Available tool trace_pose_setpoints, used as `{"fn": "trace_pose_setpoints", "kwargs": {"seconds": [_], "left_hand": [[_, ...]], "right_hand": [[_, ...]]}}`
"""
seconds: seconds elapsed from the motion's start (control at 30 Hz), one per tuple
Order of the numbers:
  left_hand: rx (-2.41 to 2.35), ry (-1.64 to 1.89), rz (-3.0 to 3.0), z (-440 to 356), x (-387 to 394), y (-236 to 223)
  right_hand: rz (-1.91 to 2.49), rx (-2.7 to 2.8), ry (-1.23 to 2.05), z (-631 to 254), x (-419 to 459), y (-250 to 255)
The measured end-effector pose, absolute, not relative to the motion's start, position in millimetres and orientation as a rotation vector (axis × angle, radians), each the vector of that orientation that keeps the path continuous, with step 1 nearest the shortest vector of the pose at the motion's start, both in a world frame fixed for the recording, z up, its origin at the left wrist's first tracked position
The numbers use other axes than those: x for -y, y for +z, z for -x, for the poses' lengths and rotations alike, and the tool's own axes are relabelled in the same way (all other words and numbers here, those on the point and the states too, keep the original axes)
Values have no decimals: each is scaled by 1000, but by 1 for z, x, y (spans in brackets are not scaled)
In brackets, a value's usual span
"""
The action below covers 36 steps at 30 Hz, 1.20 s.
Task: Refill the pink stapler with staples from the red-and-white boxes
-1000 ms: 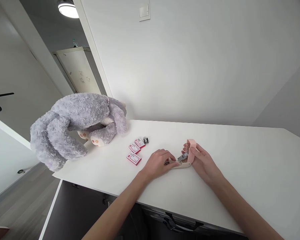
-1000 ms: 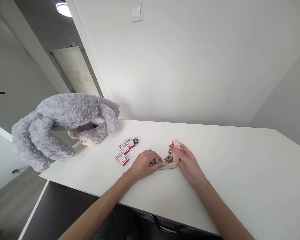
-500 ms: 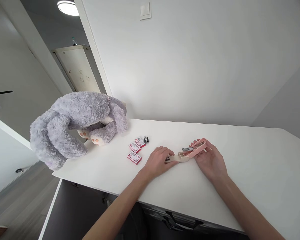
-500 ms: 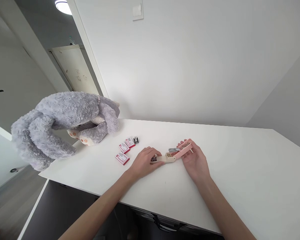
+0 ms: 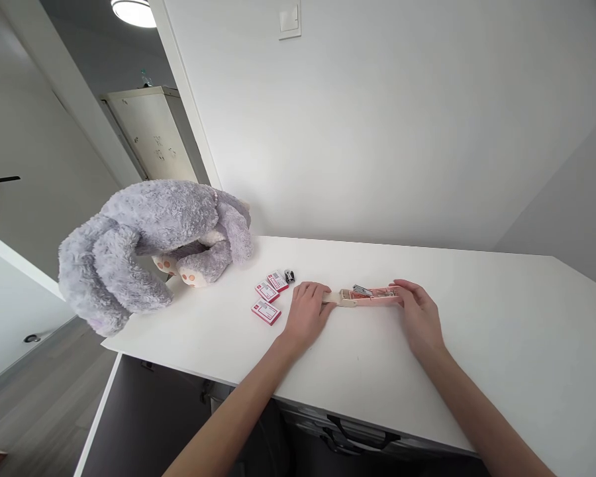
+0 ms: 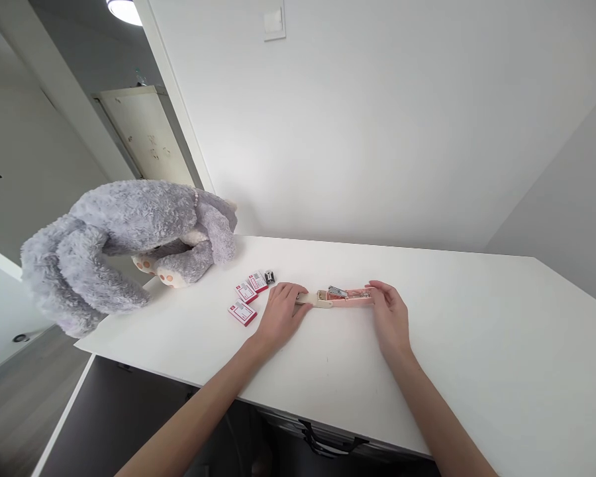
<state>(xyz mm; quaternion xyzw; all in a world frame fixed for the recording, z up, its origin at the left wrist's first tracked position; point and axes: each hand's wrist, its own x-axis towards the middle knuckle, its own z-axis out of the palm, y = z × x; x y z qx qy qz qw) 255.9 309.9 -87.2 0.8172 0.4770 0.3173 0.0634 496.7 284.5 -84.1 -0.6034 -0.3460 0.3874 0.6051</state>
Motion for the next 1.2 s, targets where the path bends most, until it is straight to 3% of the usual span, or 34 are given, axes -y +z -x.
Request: {"fn": "trace_pose_setpoints", "kwargs": {"seconds": [0.9, 1.1, 1.2], "left_hand": [[-1436, 1174, -2610, -258, -303, -83], [-1164, 1308, -2686, -260, -297, -73], [-999, 1214, -2765, -261, -295, -73]], "right_hand": [[1547, 1150, 724, -488, -277, -83], [1468, 1226, 630, -484, -275, -81], [1434, 1257, 598, -482, -275, -83]]}}
